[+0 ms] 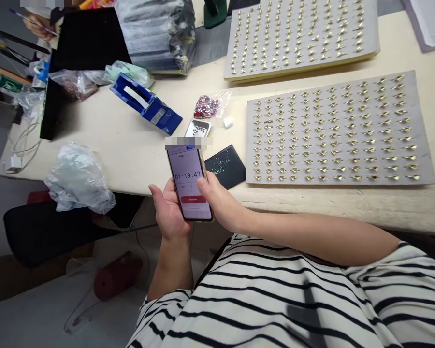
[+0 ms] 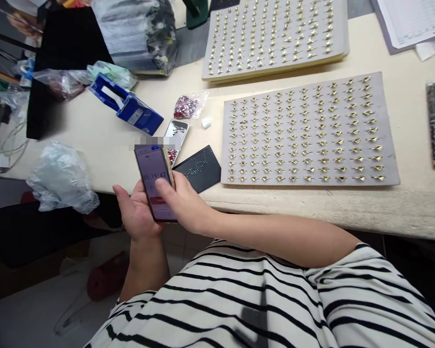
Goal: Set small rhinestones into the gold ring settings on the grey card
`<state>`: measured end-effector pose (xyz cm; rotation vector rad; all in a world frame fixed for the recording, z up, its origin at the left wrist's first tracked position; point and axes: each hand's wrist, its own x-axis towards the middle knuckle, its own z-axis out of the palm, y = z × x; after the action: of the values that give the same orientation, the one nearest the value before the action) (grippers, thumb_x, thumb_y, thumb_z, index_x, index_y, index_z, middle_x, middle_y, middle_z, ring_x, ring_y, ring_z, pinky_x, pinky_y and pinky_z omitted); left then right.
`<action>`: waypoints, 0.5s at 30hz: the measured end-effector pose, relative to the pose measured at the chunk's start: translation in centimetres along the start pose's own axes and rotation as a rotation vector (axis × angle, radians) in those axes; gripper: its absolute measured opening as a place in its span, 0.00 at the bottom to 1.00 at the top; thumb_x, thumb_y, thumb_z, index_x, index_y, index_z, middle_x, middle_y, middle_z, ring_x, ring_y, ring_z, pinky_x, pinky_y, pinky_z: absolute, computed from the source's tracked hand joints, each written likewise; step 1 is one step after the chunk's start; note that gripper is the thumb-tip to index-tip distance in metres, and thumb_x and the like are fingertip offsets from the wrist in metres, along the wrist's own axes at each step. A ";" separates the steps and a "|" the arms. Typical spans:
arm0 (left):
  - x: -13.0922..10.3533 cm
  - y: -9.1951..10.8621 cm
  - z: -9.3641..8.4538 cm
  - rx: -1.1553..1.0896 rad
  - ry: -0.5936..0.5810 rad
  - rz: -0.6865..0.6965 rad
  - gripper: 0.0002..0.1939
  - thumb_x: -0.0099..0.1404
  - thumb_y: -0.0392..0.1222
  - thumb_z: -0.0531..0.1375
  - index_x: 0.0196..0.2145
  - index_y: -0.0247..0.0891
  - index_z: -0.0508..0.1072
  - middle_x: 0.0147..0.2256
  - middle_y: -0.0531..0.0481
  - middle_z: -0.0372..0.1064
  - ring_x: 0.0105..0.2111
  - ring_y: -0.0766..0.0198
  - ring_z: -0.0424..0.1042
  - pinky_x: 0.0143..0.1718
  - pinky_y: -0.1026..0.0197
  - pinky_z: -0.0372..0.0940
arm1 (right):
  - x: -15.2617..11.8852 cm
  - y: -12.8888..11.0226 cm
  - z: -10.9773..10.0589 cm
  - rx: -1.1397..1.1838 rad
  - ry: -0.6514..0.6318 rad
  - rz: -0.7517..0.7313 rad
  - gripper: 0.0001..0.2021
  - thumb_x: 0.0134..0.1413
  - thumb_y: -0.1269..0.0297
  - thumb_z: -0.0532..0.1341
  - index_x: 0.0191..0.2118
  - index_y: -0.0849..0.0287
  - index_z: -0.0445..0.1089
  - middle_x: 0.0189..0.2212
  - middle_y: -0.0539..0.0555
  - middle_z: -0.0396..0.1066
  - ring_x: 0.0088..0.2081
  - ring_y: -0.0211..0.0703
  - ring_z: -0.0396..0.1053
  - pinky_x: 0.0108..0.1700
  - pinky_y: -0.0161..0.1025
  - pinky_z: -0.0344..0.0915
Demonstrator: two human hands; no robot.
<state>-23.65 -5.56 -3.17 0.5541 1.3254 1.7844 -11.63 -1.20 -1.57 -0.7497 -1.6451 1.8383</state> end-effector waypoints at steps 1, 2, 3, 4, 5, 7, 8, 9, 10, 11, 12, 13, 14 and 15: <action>0.2 0.1 -0.1 0.000 0.014 0.011 0.36 0.65 0.71 0.47 0.45 0.36 0.77 0.41 0.42 0.80 0.45 0.52 0.78 0.51 0.53 0.71 | -0.3 0.0 -0.1 0.043 -0.041 0.007 0.29 0.61 0.45 0.48 0.62 0.58 0.53 0.62 0.59 0.61 0.63 0.39 0.61 0.65 0.43 0.63; 0.5 0.2 -0.2 0.000 0.025 0.021 0.36 0.65 0.71 0.47 0.44 0.37 0.77 0.40 0.42 0.80 0.43 0.53 0.79 0.49 0.53 0.71 | -0.7 0.1 -0.1 0.070 -0.076 0.000 0.29 0.59 0.50 0.55 0.62 0.57 0.52 0.62 0.58 0.61 0.62 0.39 0.62 0.65 0.42 0.63; 0.7 0.2 -0.3 -0.001 0.028 0.027 0.36 0.65 0.71 0.47 0.44 0.36 0.77 0.40 0.42 0.80 0.42 0.54 0.79 0.48 0.54 0.72 | -1.0 0.2 0.0 0.069 -0.100 -0.023 0.30 0.56 0.56 0.58 0.62 0.56 0.51 0.62 0.57 0.60 0.63 0.39 0.61 0.66 0.41 0.62; 0.9 0.3 -0.3 -0.004 0.030 0.032 0.37 0.65 0.72 0.45 0.44 0.36 0.77 0.40 0.42 0.80 0.42 0.54 0.78 0.46 0.55 0.72 | -1.2 0.3 0.0 0.037 -0.113 -0.055 0.32 0.53 0.61 0.59 0.63 0.56 0.50 0.62 0.57 0.59 0.63 0.38 0.60 0.67 0.41 0.61; 1.1 0.3 -0.3 -0.011 0.029 0.037 0.39 0.65 0.72 0.44 0.44 0.36 0.77 0.39 0.42 0.80 0.41 0.55 0.78 0.45 0.55 0.73 | -1.5 0.4 0.1 -0.003 -0.111 -0.083 0.35 0.51 0.65 0.59 0.64 0.55 0.47 0.63 0.57 0.58 0.64 0.38 0.59 0.68 0.42 0.60; 1.2 0.4 0.0 -0.047 0.006 0.041 0.39 0.65 0.72 0.45 0.44 0.35 0.76 0.39 0.42 0.79 0.40 0.56 0.78 0.45 0.56 0.73 | -1.7 0.7 0.2 -0.081 -0.090 -0.103 0.41 0.48 0.66 0.60 0.66 0.55 0.41 0.65 0.58 0.54 0.66 0.40 0.56 0.69 0.44 0.58; 1.3 0.4 0.2 -0.056 -0.003 0.038 0.38 0.65 0.72 0.45 0.44 0.35 0.76 0.40 0.42 0.79 0.41 0.56 0.78 0.45 0.56 0.73 | -1.8 0.8 0.2 -0.111 -0.086 -0.100 0.43 0.48 0.65 0.60 0.67 0.55 0.38 0.66 0.59 0.52 0.67 0.42 0.55 0.69 0.46 0.58; 1.2 0.4 0.4 -0.064 -0.010 0.041 0.38 0.66 0.71 0.45 0.44 0.35 0.76 0.41 0.43 0.79 0.41 0.56 0.78 0.46 0.56 0.73 | -1.8 0.8 0.2 -0.132 -0.085 -0.094 0.45 0.47 0.65 0.60 0.68 0.55 0.36 0.67 0.60 0.51 0.67 0.44 0.56 0.69 0.47 0.59; 1.2 0.5 0.6 -0.069 -0.016 0.043 0.37 0.66 0.71 0.45 0.44 0.36 0.76 0.41 0.43 0.79 0.42 0.56 0.78 0.47 0.56 0.72 | -1.8 0.9 0.2 -0.141 -0.085 -0.090 0.46 0.48 0.64 0.60 0.68 0.55 0.34 0.67 0.60 0.50 0.66 0.44 0.57 0.68 0.48 0.60; 1.2 0.5 0.7 -0.073 -0.021 0.049 0.37 0.66 0.71 0.44 0.44 0.36 0.76 0.41 0.43 0.79 0.43 0.56 0.78 0.48 0.56 0.72 | -1.7 0.9 0.2 -0.140 -0.081 -0.088 0.46 0.48 0.63 0.60 0.68 0.55 0.33 0.67 0.60 0.51 0.66 0.44 0.58 0.67 0.48 0.61; 1.1 0.5 0.8 -0.081 -0.029 0.056 0.37 0.66 0.71 0.44 0.44 0.35 0.76 0.41 0.43 0.79 0.44 0.56 0.78 0.49 0.55 0.72 | -1.7 0.9 0.1 -0.136 -0.074 -0.086 0.46 0.48 0.63 0.61 0.68 0.55 0.34 0.67 0.60 0.52 0.65 0.44 0.59 0.67 0.48 0.62; 1.1 0.5 0.9 -0.091 -0.038 0.064 0.37 0.66 0.71 0.44 0.44 0.35 0.76 0.41 0.42 0.79 0.44 0.55 0.78 0.50 0.54 0.71 | -1.7 0.9 0.1 -0.130 -0.065 -0.085 0.45 0.49 0.62 0.61 0.68 0.55 0.34 0.67 0.60 0.53 0.65 0.44 0.60 0.67 0.48 0.62; 1.1 0.6 1.0 -0.101 -0.046 0.070 0.37 0.67 0.71 0.44 0.45 0.35 0.75 0.41 0.42 0.79 0.43 0.55 0.78 0.50 0.54 0.71 | -1.6 0.9 0.0 -0.126 -0.052 -0.084 0.45 0.49 0.61 0.61 0.68 0.55 0.35 0.67 0.59 0.53 0.65 0.43 0.60 0.67 0.47 0.62; 1.0 0.6 1.1 -0.110 -0.053 0.078 0.37 0.67 0.70 0.44 0.45 0.35 0.75 0.42 0.43 0.79 0.43 0.55 0.78 0.51 0.53 0.71 | -1.6 0.9 0.0 -0.124 -0.037 -0.081 0.44 0.50 0.60 0.61 0.68 0.55 0.35 0.67 0.59 0.52 0.65 0.43 0.59 0.67 0.47 0.62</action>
<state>-23.64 -4.18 -2.40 0.5942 1.1761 1.8808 -10.56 -2.47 -2.40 -0.6935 -1.8001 1.7160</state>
